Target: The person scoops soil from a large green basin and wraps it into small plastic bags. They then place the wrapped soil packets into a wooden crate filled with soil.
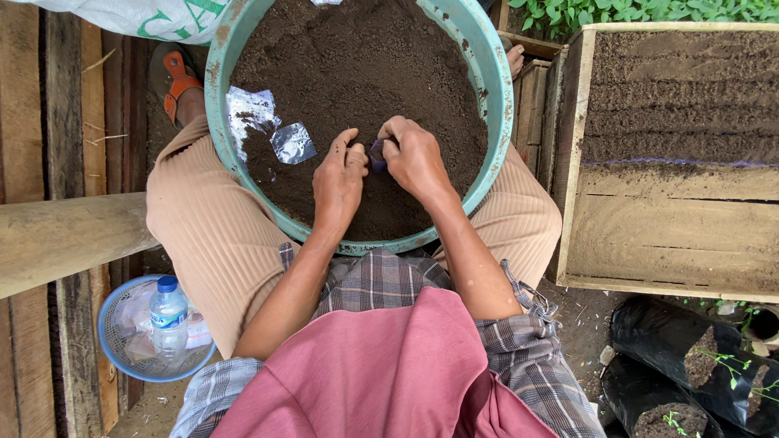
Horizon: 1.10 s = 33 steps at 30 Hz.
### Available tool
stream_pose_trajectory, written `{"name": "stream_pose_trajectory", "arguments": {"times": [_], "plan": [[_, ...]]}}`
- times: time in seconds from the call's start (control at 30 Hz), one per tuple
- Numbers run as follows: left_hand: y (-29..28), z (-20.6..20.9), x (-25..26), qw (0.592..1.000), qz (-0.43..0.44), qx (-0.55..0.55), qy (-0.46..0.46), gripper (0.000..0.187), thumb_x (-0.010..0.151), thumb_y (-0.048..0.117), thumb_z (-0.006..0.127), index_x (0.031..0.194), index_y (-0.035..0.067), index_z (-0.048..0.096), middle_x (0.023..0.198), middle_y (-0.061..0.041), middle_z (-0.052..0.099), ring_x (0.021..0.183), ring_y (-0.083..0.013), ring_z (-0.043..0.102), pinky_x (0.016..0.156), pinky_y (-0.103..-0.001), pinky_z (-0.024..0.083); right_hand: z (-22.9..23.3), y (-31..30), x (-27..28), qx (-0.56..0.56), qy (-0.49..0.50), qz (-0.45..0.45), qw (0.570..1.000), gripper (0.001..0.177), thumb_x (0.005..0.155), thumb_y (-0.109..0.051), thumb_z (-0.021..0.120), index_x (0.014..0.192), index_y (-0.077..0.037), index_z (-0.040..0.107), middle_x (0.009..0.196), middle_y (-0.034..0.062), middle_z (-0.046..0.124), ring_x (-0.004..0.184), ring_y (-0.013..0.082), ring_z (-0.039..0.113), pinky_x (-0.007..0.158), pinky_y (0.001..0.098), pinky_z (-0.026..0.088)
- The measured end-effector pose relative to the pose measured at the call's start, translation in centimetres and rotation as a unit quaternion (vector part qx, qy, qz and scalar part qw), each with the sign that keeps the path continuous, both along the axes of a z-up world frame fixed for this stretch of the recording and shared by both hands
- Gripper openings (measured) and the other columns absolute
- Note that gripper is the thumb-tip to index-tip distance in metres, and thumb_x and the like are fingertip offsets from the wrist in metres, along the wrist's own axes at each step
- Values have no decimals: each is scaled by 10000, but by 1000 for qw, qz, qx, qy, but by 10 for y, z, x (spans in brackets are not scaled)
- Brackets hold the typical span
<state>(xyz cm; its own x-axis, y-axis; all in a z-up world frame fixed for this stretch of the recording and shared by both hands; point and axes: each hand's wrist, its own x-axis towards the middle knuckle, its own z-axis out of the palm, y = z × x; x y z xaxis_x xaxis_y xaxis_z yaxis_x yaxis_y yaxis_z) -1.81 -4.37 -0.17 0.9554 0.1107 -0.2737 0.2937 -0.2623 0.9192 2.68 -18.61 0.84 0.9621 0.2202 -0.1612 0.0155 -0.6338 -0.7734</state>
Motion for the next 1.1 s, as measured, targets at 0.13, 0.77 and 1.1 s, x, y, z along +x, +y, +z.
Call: {"name": "stream_pose_trajectory", "arguments": {"times": [0.13, 0.77, 1.1], "plan": [[-3, -36, 4, 952, 78, -294, 41, 363, 990, 264, 455, 1284, 57, 507, 1079, -201, 638, 967, -259, 661, 801, -404, 580, -2, 1, 2, 140, 57, -19, 988, 137, 886, -38, 531, 997, -50, 611, 893, 146, 614, 828, 217, 627, 648, 301, 593], [-1, -82, 16, 746, 187, -636, 65, 491, 893, 113, 654, 1344, 56, 470, 1247, -250, 562, 1125, -386, 569, 974, -454, 495, 31, 2, 4, 20, -12, 5, 1000, 194, 822, -28, 621, 999, -100, 654, 922, 105, 540, 898, 281, 600, 795, 417, 523], [-11, -80, 14, 763, 188, -611, 101, 452, 883, 132, 666, 1296, 25, 517, 1157, -228, 620, 1028, -346, 640, 898, -458, 542, 33, 20, -10, 16, -143, -3, 990, 197, 834, 17, 589, 981, -96, 658, 910, 101, 580, 929, 322, 634, 816, 416, 527]]}}
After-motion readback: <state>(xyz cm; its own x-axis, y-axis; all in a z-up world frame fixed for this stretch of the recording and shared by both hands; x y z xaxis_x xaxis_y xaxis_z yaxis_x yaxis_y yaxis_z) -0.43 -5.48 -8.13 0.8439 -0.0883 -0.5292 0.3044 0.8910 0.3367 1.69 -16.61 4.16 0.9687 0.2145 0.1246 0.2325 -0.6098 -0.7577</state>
